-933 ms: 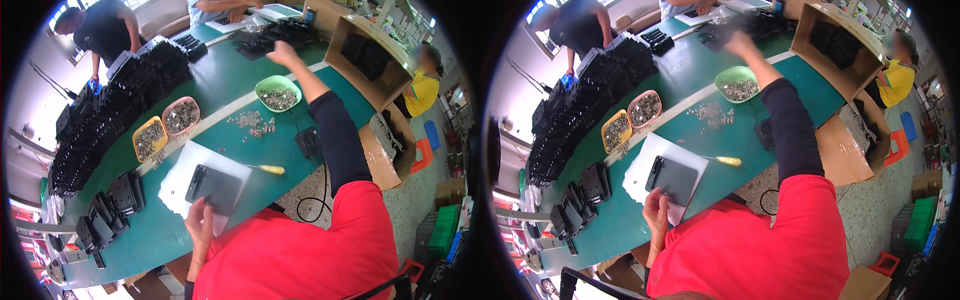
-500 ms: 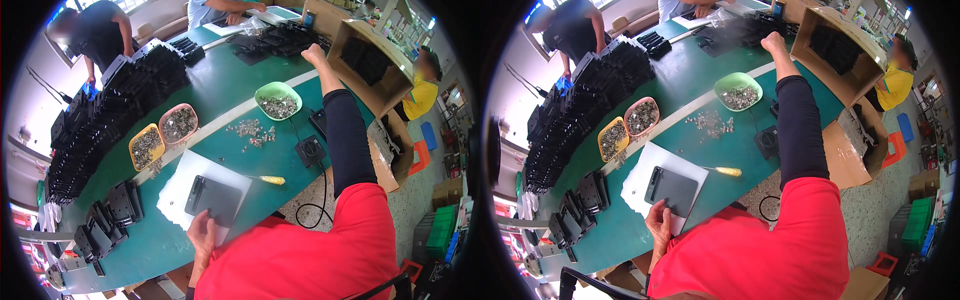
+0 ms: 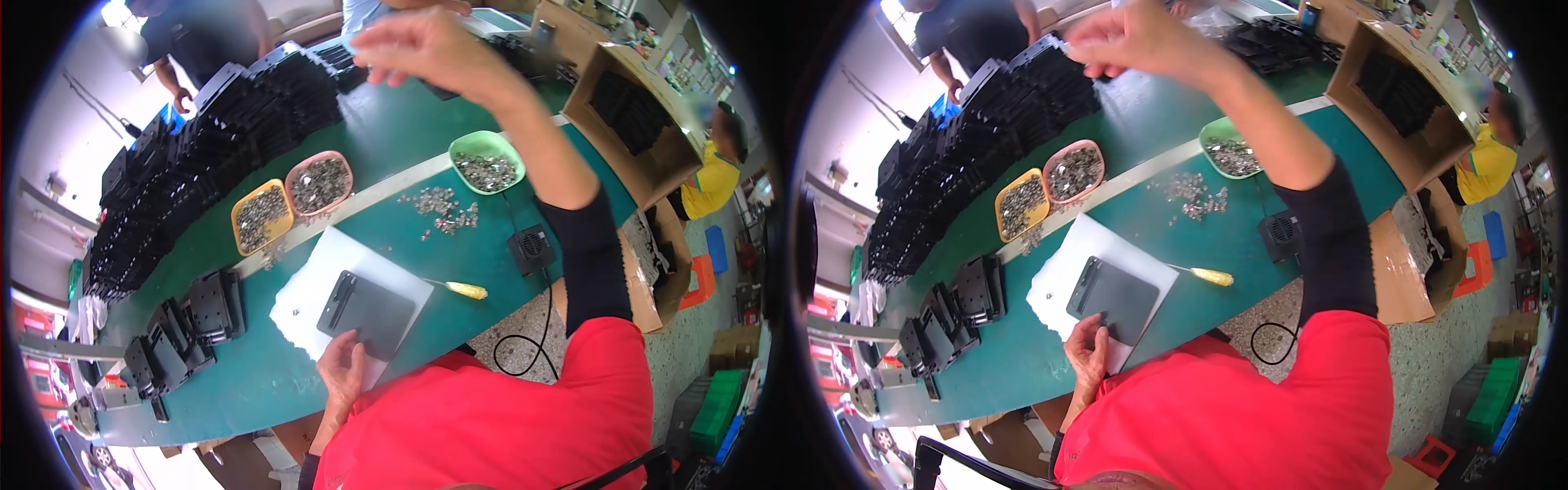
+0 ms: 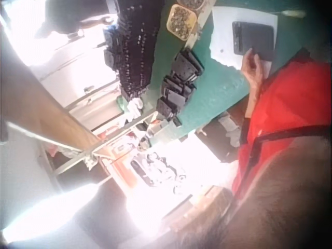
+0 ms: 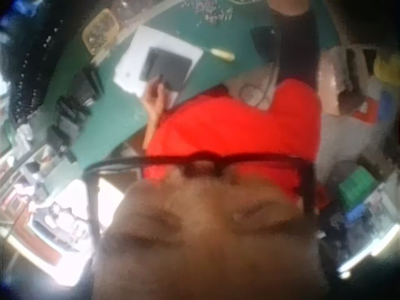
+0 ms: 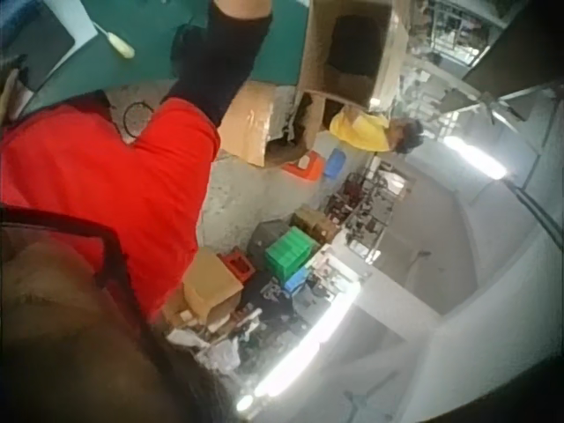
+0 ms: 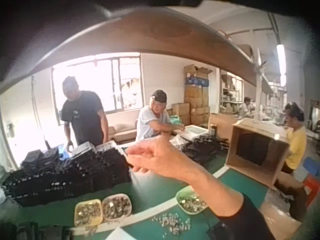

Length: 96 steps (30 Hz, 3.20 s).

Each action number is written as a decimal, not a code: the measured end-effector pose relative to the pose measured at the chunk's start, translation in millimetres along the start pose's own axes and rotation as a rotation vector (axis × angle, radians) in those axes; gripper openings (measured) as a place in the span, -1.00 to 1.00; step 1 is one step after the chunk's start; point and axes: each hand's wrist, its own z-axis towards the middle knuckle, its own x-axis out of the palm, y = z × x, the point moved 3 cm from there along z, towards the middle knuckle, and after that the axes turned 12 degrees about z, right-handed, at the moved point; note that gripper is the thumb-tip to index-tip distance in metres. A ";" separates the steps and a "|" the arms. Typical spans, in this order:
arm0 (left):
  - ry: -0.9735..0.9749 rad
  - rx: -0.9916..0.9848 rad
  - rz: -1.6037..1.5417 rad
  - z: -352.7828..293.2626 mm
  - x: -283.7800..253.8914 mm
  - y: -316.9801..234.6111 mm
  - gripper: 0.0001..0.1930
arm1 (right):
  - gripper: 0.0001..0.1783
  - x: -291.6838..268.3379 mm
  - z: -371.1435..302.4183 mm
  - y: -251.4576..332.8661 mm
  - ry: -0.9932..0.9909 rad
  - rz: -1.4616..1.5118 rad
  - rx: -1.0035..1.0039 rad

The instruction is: The person uses a screwdriver to tighten screws on small black electronic devices placed on a white foam pad. They repeatedly pick up devices, secure them, and place them into a cardboard box. The person also handles stacks of black plastic components and small metal parts on the table.

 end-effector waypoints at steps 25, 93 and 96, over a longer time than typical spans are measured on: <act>-0.050 0.157 0.015 -1.3 22.4 39.1 -0.67 | -0.44 206.2 -101.2 -17.0 0.763 0.258 0.088; 0.051 0.099 -0.008 9.9 -2.3 -14.6 -0.75 | -0.93 146.2 -180.8 -167.2 0.027 -0.486 0.267; 0.120 0.052 -0.022 23.6 -15.5 -37.4 -0.75 | -0.93 158.3 -170.5 -116.1 0.013 -0.415 0.077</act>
